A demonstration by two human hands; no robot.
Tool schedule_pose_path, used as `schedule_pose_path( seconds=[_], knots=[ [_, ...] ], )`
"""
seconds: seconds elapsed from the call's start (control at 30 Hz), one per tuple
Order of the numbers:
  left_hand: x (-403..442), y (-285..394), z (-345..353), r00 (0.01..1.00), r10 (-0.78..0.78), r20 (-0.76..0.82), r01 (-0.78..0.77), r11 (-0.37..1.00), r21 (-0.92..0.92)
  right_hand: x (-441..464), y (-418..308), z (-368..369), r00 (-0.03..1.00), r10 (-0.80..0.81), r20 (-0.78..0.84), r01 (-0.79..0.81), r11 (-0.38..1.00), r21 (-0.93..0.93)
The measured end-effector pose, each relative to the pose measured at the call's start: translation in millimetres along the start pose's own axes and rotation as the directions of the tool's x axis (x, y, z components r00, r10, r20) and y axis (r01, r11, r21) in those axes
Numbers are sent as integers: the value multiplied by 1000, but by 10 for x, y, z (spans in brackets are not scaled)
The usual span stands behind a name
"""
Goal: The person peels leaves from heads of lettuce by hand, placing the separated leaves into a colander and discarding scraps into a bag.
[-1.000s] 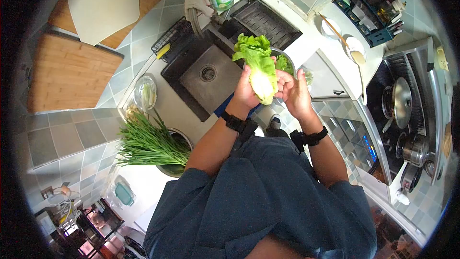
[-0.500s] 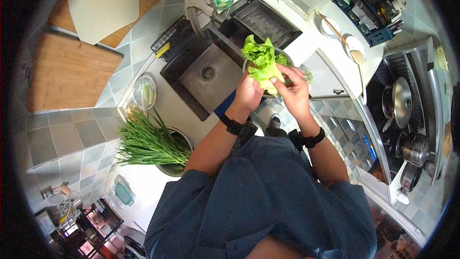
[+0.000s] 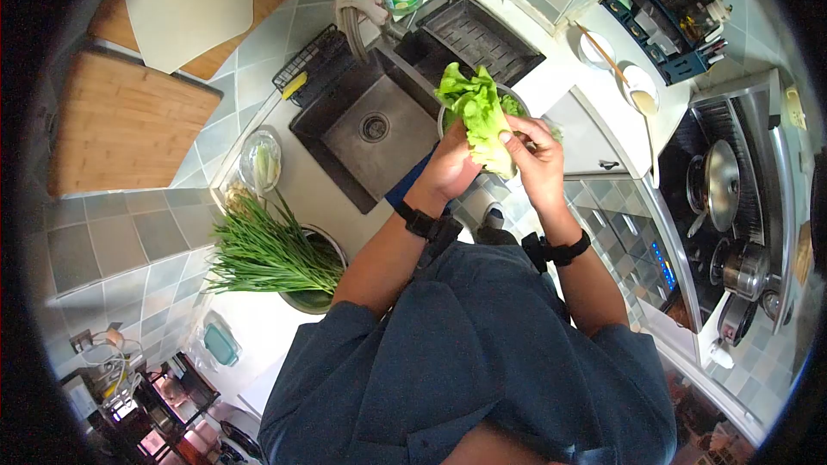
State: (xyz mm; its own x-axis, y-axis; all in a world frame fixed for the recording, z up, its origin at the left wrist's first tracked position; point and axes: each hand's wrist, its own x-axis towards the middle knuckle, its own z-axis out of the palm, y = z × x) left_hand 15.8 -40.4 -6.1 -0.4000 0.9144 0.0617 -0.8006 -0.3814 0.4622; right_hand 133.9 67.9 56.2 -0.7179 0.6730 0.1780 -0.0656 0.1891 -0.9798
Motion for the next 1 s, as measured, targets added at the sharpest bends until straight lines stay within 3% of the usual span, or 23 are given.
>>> schedule_pose_path(
  seconds=[0.17, 0.27, 0.4, 0.47, 0.6, 0.73, 0.83, 0.9, 0.93, 0.97, 1.0],
  knots=[
    [-8, -63, -51, 1000, -5, -19, 5, 1000, -5, -20, 49, -7, 1000, -2, 2, 2, 1000, -9],
    [13, -79, 27, 995, 40, -88, -40, 999, -1, -35, 98, 3, 995, -82, -54, 78, 995, -64],
    [30, -24, 129, 974, 98, -203, -102, 995, -6, -50, 117, -13, 978, 4, -207, 7, 999, 52],
    [43, 14, 44, 949, 28, -313, -92, 977, -192, -64, 146, -58, 961, 39, -275, -14, 996, 93],
    [21, 120, -46, 968, 31, -249, -97, 962, -256, -57, -10, -125, 912, 15, -410, 13, 998, 65],
    [-24, 149, -96, 969, 54, -241, -118, 959, -257, 58, 153, -275, 927, 154, -342, -111, 984, 141],
    [-46, 176, -121, 973, 33, -230, -92, 963, -253, 117, 442, -307, 954, 189, -231, -178, 982, 67],
    [-100, 189, -136, 986, -47, -157, -3, 952, -305, 156, 681, -359, 967, 156, -202, -162, 987, -14],
    [-102, 176, -159, 986, -46, -158, -4, 953, -304, 165, 719, -366, 976, 184, -117, -201, 968, -154],
    [-105, 154, -182, 981, -62, -186, 19, 974, -225, 161, 756, -370, 974, 223, -34, -223, 930, -292],
    [-103, 143, -206, 974, -75, -216, 44, 989, -144, 152, 742, -339, 992, 129, -7, -120, 899, -421]
  ],
)
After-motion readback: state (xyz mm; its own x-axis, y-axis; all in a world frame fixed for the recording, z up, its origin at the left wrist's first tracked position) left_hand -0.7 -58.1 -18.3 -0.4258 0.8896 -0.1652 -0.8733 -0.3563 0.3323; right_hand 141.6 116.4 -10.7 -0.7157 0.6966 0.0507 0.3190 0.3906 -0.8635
